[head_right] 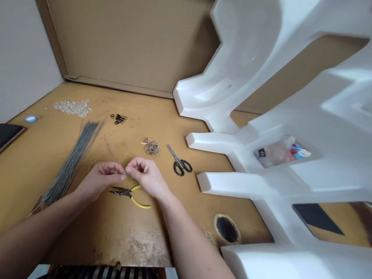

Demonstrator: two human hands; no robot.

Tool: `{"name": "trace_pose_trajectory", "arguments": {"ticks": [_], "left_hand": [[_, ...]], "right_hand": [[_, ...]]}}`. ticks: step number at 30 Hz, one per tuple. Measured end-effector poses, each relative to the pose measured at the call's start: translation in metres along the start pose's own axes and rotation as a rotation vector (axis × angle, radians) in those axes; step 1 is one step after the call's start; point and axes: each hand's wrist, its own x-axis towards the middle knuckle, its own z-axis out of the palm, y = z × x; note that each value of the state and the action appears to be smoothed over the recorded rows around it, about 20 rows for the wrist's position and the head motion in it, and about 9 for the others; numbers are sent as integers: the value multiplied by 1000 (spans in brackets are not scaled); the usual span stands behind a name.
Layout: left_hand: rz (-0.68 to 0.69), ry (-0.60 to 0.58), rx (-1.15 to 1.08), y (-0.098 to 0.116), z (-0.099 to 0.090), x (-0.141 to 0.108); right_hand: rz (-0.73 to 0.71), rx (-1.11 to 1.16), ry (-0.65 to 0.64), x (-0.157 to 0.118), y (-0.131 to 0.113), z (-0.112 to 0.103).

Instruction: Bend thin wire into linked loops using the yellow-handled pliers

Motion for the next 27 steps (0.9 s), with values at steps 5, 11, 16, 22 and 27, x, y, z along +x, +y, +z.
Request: {"name": "trace_pose_trajectory", "arguments": {"ticks": [5, 11, 16, 22, 27], "left_hand": [[-14, -23, 1, -3, -2, 2], [27, -28, -43, -9, -3, 4], [103, 48, -20, -10, -2, 4], [114, 55, -80, -6, -1, 3], [92, 61, -97, -5, -2, 3]], "right_hand": [[26, 24, -6, 1, 2, 1], [-30, -62, 61, -1, 1, 4], [-45, -69, 106, 0, 3, 3], [-55, -45, 139, 0, 1, 3], [-89, -59, 156, -1, 1, 3]]}}
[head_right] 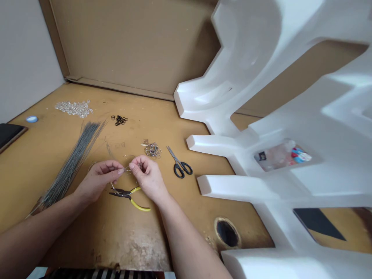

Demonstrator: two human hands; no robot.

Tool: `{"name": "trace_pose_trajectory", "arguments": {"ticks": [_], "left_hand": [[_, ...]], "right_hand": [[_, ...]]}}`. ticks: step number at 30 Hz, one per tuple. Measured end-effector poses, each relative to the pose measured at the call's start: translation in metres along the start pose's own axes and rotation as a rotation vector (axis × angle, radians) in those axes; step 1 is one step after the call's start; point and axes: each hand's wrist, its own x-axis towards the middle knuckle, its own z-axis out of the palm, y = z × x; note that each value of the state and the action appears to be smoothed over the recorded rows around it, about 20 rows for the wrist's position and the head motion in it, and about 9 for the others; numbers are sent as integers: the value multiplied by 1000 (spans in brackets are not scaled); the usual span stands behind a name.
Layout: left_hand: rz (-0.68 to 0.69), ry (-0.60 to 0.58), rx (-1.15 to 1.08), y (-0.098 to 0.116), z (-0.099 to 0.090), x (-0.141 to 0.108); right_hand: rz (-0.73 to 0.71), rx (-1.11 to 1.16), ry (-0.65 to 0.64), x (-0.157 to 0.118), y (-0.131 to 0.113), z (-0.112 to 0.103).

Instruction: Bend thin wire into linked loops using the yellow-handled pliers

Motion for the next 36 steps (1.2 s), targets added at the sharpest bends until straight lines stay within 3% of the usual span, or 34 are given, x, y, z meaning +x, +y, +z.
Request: {"name": "trace_pose_trajectory", "arguments": {"ticks": [12, 23, 29, 36], "left_hand": [[-28, -45, -35, 1, 0, 0], [-166, -100, -210, 3, -5, 5], [-182, -104, -206, 6, -4, 4], [-159, -131, -144, 8, -6, 4]], "right_hand": [[-44, 18, 45, 1, 4, 5], [-69, 76, -92, 1, 2, -2], [-175, -68, -80, 0, 1, -2], [-396, -306, 3, -3, 2, 2]]}}
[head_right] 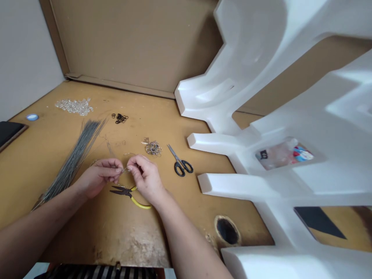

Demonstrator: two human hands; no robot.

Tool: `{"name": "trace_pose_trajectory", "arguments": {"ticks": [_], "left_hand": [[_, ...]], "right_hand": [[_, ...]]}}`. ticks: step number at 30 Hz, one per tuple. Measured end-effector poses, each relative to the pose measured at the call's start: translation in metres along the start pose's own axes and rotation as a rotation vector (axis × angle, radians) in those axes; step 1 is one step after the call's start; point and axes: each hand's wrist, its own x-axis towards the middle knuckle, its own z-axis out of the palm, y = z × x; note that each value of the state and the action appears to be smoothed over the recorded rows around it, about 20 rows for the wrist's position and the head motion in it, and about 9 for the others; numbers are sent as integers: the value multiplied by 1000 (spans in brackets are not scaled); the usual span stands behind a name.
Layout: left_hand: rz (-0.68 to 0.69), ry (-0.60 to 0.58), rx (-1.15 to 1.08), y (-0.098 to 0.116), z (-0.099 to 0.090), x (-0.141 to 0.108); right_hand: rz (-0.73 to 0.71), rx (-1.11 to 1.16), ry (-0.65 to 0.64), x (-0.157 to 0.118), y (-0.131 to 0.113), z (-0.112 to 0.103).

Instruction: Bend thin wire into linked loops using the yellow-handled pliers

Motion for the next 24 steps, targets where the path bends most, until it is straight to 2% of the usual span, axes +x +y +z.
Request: {"name": "trace_pose_trajectory", "arguments": {"ticks": [5, 10, 20, 24], "left_hand": [[16, -16, 43, 0, -2, 0], [52, -4, 102, 1, 1, -2], [143, 51, 266, -4, 0, 0], [188, 81, 345, -6, 4, -2]], "right_hand": [[-101, -70, 28, 0, 2, 1], [-104, -89, 25, 0, 1, 1], [74, -13, -24, -2, -1, 2], [130, 23, 0, -1, -3, 5]]}}
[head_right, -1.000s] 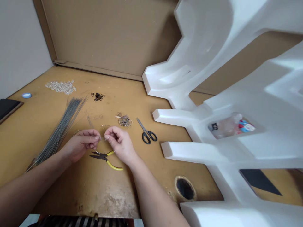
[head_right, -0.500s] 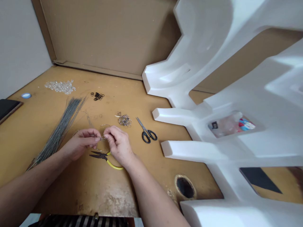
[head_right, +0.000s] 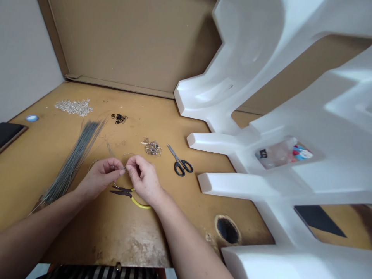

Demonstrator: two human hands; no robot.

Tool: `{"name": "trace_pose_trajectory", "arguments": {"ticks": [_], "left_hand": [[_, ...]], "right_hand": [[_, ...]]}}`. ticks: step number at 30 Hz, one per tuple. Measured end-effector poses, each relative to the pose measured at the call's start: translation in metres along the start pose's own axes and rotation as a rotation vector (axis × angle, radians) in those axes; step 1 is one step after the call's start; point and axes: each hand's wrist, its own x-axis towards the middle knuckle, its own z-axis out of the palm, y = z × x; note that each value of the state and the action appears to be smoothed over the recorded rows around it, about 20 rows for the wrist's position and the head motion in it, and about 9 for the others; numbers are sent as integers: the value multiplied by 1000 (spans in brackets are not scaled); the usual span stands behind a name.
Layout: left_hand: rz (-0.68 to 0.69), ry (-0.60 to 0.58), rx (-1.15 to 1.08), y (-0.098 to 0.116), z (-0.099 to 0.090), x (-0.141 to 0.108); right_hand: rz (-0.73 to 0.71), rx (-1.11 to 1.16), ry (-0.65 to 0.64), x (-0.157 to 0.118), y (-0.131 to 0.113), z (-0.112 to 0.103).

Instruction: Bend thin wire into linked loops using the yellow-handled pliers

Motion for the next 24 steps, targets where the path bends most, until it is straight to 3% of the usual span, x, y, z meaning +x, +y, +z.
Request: {"name": "trace_pose_trajectory", "arguments": {"ticks": [10, 14, 17, 22, 24], "left_hand": [[214, 210, 411, -11, 0, -2], [226, 242, 441, -10, -2, -2], [136, 184, 337, -7, -2, 0], [-78, -59, 86, 3, -7, 3], [-114, -83, -36, 5, -9, 4]], "right_hand": [[105, 128, 47, 0, 0, 10], [118, 149, 52, 0, 1, 12], [88, 120, 60, 0, 3, 11], [-43, -36, 64, -1, 4, 7], [-84, -80, 64, -1, 4, 6]]}}
